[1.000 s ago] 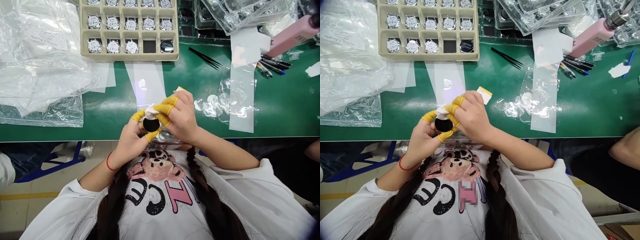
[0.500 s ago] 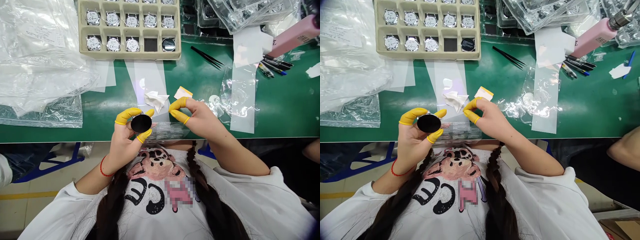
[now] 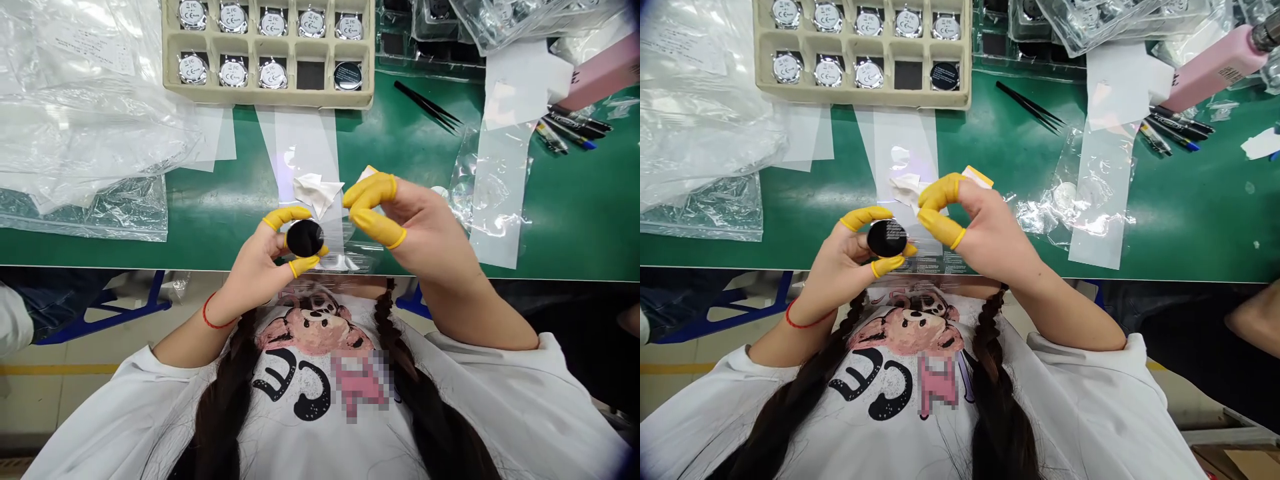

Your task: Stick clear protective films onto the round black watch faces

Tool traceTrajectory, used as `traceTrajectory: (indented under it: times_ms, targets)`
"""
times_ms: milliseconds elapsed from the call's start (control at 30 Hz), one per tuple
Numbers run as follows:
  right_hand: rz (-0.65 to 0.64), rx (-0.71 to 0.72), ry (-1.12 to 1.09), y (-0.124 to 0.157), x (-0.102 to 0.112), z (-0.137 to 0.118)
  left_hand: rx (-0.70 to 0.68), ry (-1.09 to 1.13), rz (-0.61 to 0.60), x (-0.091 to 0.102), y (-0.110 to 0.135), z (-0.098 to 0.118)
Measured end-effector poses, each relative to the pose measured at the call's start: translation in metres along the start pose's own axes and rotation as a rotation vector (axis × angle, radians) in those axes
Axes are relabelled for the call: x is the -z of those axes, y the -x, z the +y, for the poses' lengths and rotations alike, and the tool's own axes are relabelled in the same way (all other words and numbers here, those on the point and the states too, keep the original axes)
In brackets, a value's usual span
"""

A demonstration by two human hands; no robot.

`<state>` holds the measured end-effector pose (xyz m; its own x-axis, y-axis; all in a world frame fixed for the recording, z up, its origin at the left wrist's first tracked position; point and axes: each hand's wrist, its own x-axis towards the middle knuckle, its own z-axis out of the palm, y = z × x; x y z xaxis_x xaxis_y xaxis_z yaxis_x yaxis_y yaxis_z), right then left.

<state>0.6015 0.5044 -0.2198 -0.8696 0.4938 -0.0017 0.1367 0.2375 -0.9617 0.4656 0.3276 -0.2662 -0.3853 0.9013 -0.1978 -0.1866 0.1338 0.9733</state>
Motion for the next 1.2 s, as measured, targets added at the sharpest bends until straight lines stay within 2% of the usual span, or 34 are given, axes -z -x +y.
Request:
traceTrajectory:
  times_ms: [100, 200, 433, 967, 1200]
  targets:
    - [-0.088, -0.011, -0.076, -0.004, -0.009, 0.002, -0.005, 0.015, -0.032, -0.003, -0.003, 0.001]
    - [-0.101, -0.039, -0.065, -0.005, -0.013, 0.006, -0.006, 0.023, -0.038, -0.005, -0.004, 0.001]
    - [-0.178, -0.063, -0.018, -0.007, -0.010, 0.004, 0.017, 0.024, -0.033, -0.007, -0.005, 0.003]
    - [-0.122, -0.004, 0.058, -0.005, -0.015, 0.002, -0.008, -0.002, -0.040, -0.006, -0.007, 0.002]
    - [-0.110, 0.043, 0.113, -0.004, -0.015, 0.002, -0.078, 0.037, -0.042, -0.006, -0.008, -0.002]
